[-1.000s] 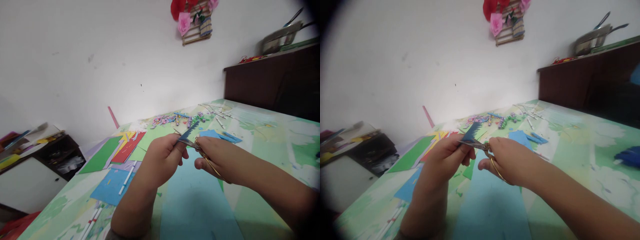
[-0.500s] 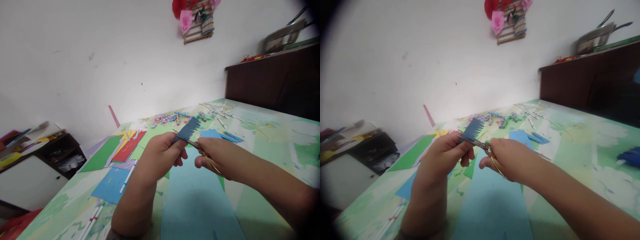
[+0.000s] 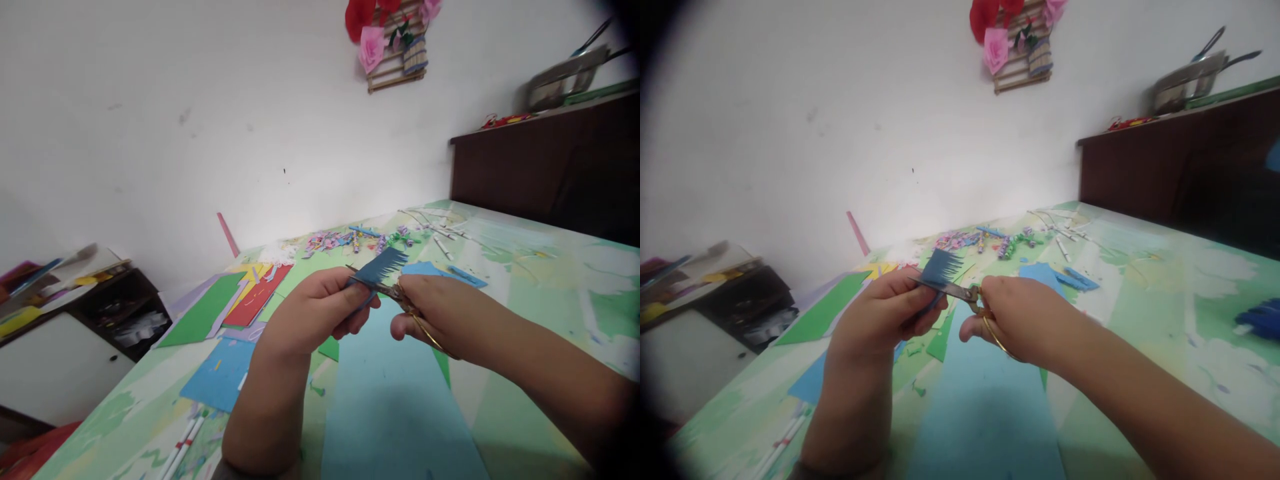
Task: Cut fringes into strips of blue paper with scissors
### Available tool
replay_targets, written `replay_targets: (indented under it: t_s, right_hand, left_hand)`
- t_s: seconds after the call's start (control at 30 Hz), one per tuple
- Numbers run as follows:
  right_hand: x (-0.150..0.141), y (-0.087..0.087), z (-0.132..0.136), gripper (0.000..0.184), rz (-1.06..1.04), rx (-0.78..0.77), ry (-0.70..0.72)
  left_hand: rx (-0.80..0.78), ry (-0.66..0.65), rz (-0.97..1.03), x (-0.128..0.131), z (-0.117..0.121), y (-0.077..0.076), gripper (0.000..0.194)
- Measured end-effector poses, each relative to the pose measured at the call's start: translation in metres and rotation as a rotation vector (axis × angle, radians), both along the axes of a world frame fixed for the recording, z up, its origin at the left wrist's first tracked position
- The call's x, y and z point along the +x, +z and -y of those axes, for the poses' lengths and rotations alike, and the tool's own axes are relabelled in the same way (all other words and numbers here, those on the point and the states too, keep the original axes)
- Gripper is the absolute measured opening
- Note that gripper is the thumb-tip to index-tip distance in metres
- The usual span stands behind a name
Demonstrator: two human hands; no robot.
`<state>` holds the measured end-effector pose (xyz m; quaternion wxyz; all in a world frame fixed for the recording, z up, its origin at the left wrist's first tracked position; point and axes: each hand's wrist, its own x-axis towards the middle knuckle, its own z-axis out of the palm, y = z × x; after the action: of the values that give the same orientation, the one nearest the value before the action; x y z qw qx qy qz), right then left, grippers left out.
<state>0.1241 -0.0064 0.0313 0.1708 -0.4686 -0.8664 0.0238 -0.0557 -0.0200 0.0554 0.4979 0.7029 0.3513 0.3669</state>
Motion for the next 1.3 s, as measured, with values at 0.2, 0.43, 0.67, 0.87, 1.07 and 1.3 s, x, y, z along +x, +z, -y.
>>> replay_targets:
  t_s: [0.2,0.43,0.67,0.87,1.07,1.3]
  right_hand:
    - [0.006,0.002,0.004,0.032,-0.045,0.008,0.055]
    - [0.011,-0.004,0.006,0.034,-0.094,0.061,0.113]
    - [0.013,-0.006,0.007,0.040,-0.102,0.042,0.162]
    - [0.013,-0.010,0.004,0.052,-0.155,0.095,0.181]
    - [0.015,-0.012,0.001,0.056,-0.159,0.181,0.164]
    - [0.011,-0.010,0.004,0.054,-0.153,0.162,0.156]
  left_hand:
    - [0.188,0.145,-0.158,0.007,0.006,0.000,0.027]
    - [0.858,0.376,-0.575,0.013,0.013,-0.003,0.026]
    - [0.840,0.255,-0.487,0.009,0.014,-0.003,0.028]
    - [0.856,0.209,-0.446,0.013,0.011,-0.006,0.024]
    - [0.818,0.251,-0.342,0.016,0.009,-0.010,0.025]
    - [0.870,0.272,-0.408,0.015,0.011,-0.008,0.025]
